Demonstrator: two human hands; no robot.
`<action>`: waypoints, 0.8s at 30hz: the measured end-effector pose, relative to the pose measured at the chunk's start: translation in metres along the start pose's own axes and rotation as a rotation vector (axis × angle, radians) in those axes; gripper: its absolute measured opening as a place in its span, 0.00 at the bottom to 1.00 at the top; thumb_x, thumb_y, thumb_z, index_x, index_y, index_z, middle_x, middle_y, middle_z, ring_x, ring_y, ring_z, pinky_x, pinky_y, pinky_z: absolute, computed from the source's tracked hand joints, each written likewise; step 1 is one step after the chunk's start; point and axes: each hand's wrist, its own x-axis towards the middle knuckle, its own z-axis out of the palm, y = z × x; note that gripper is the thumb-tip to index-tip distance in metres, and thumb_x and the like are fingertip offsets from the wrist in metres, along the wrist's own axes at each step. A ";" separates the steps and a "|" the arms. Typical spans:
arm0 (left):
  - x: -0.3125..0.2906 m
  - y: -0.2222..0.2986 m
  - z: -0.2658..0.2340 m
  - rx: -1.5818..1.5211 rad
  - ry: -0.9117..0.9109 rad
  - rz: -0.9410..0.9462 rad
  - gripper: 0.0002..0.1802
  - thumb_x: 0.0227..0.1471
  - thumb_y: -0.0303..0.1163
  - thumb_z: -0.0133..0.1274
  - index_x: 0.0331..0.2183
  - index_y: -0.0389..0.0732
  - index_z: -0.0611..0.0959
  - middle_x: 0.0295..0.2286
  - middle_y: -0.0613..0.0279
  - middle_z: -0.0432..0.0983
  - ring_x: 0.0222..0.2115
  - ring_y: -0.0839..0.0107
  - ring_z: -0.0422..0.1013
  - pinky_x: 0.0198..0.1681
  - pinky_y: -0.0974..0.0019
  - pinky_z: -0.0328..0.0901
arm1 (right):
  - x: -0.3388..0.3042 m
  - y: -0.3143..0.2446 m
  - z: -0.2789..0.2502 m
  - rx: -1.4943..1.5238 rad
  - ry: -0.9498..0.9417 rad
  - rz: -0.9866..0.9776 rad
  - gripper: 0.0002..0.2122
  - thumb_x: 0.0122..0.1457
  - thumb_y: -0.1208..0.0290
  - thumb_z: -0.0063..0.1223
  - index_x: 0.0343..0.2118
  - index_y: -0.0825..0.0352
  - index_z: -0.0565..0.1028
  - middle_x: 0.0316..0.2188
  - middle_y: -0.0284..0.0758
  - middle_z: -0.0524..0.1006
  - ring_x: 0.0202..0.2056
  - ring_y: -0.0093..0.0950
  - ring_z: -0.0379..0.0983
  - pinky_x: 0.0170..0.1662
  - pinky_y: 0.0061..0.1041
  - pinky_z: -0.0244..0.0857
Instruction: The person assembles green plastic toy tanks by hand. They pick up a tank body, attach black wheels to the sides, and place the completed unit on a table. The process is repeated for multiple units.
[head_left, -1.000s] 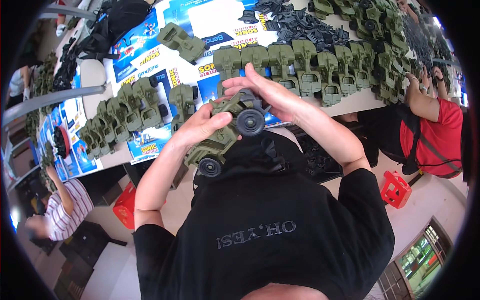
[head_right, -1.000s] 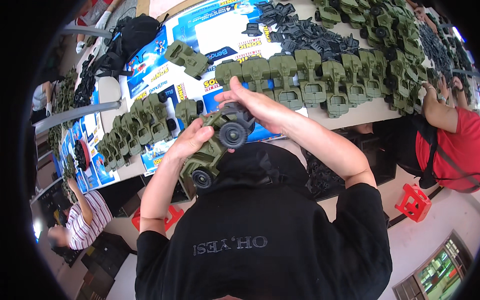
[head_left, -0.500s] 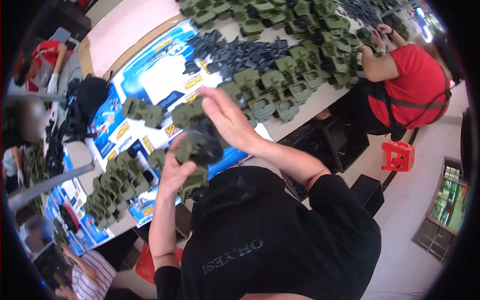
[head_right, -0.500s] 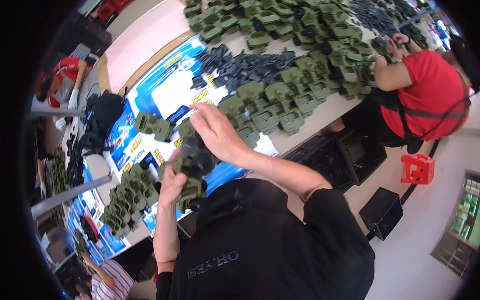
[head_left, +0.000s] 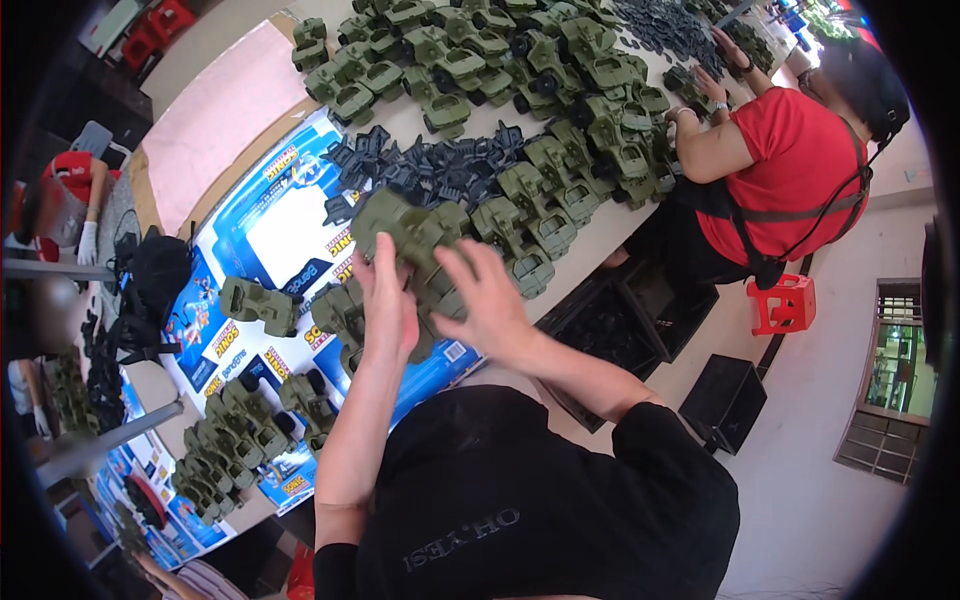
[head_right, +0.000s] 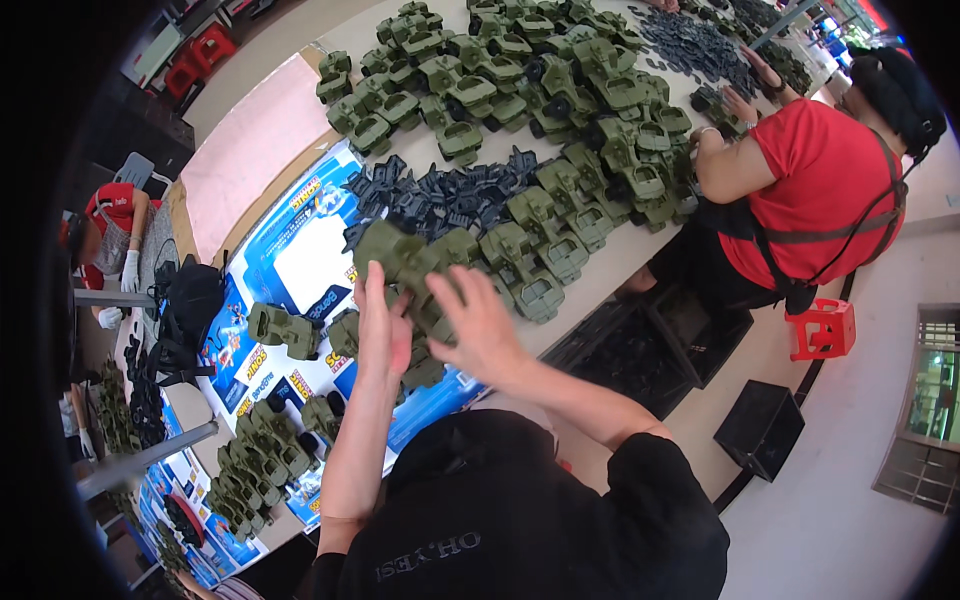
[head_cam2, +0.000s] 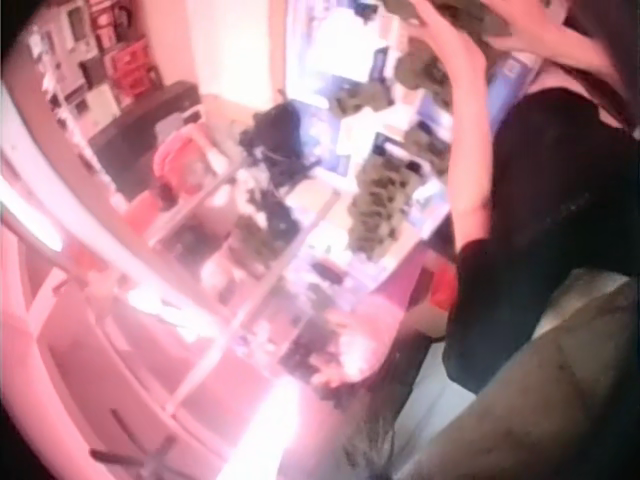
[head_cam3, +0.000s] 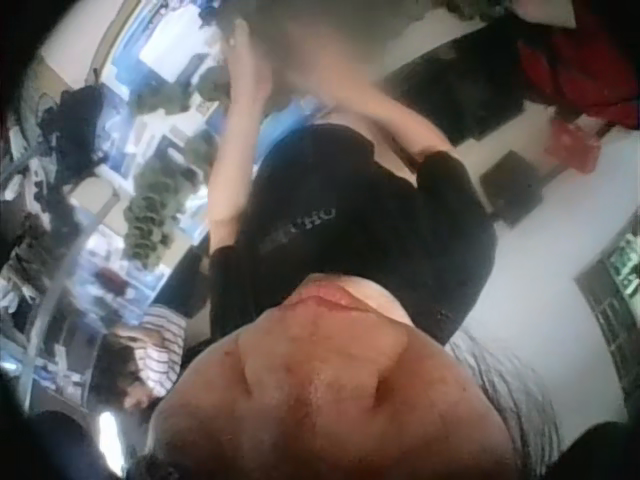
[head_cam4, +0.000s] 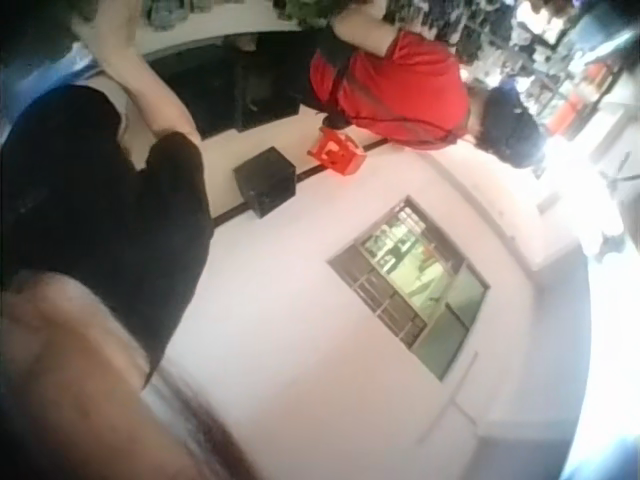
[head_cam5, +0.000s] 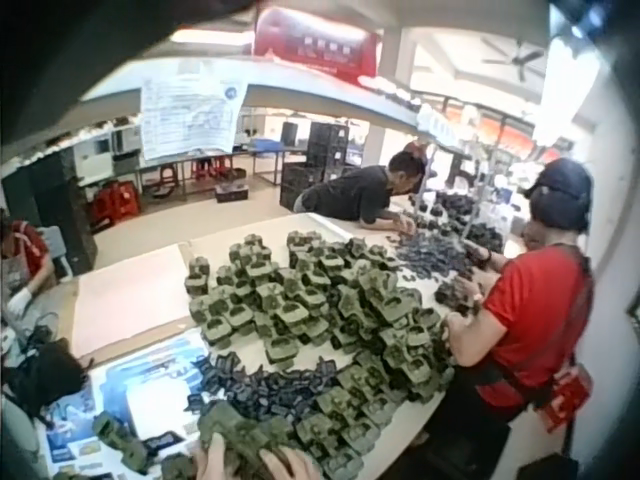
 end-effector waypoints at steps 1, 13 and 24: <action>-0.002 0.007 0.007 0.066 -0.067 -0.050 0.53 0.51 0.52 0.54 0.61 0.46 0.35 0.59 0.50 0.43 0.59 0.54 0.47 0.60 0.49 0.44 | 0.010 0.015 -0.008 0.052 0.041 0.024 0.39 0.35 0.65 0.66 0.54 0.66 0.62 0.50 0.50 0.61 0.51 0.48 0.59 0.53 0.41 0.58; -0.053 0.018 -0.127 0.452 0.020 -0.007 0.19 0.58 0.36 0.47 0.48 0.37 0.73 0.42 0.57 0.73 0.42 0.65 0.72 0.47 0.64 0.65 | 0.116 0.228 -0.082 0.052 0.222 0.337 0.35 0.41 0.58 0.64 0.53 0.67 0.66 0.48 0.46 0.67 0.50 0.39 0.66 0.53 0.32 0.59; -0.103 0.021 -0.225 0.349 0.384 -0.016 0.18 0.57 0.40 0.50 0.45 0.38 0.75 0.38 0.60 0.75 0.39 0.70 0.73 0.42 0.68 0.65 | 0.014 0.244 -0.083 0.008 0.144 0.422 0.36 0.43 0.62 0.64 0.56 0.65 0.62 0.53 0.44 0.62 0.54 0.37 0.60 0.56 0.34 0.55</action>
